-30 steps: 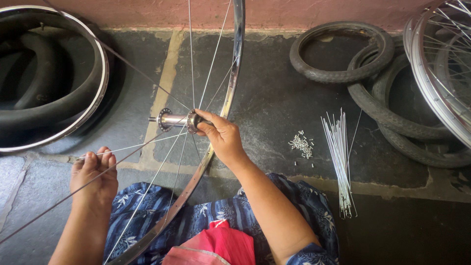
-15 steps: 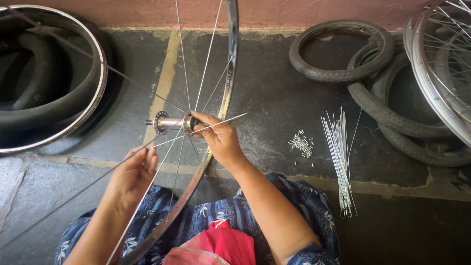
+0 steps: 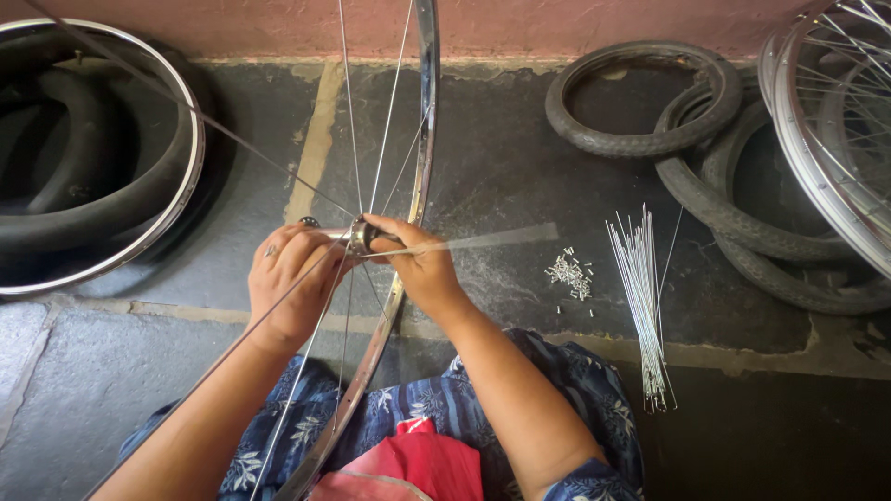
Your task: The person is assembling a bicycle wheel by inserting spokes into the rim and hub. They repeatedly pick up spokes, thread them through the rim holes, and attach them to the hub, gradually building the wheel structure.
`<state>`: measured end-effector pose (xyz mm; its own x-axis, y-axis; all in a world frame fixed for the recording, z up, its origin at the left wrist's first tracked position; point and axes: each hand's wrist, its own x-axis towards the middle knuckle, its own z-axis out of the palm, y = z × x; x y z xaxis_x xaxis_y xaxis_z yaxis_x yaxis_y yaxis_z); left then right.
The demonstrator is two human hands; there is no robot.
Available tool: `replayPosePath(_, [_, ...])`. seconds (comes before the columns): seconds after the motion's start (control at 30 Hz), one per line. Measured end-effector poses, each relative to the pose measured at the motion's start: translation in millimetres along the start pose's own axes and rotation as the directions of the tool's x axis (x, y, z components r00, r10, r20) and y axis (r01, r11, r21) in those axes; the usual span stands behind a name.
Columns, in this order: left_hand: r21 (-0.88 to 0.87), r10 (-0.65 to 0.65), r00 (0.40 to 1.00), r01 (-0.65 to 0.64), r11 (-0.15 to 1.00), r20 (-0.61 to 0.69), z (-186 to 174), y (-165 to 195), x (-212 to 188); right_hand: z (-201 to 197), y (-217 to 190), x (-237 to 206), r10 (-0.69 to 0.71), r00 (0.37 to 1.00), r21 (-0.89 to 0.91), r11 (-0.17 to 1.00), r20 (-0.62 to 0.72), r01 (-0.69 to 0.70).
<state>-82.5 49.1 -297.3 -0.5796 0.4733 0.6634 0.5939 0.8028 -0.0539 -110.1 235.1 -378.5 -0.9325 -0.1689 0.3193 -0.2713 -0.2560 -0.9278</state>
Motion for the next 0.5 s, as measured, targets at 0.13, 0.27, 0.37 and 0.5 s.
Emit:
replayPosePath(0.13, [-0.091,-0.046,0.994,0.055,0.994,0.099,-1.3,3.6,13.8,-2.8,-1.5,1.4,0.025,0.999,0.000,1.000,-0.021,-0.025])
replayPosePath(0.27, [-0.044,-0.105,0.984,0.112,0.993,0.143,-0.8,5.3,22.4,-3.9,-2.3,1.9,0.027,0.999,0.092,0.995,-0.033,-0.024])
replayPosePath(0.37, [0.052,-0.118,0.970,0.109,0.993,0.213,0.4,5.0,26.8,-3.3,-2.9,-0.4,0.000,1.000,0.034,0.999,-0.031,0.001])
replayPosePath(0.5, [0.042,-0.061,0.956,0.050,0.998,0.289,2.0,2.8,30.9,-4.6,-9.0,-1.8,0.018,1.000,0.045,0.999,-0.002,-0.018])
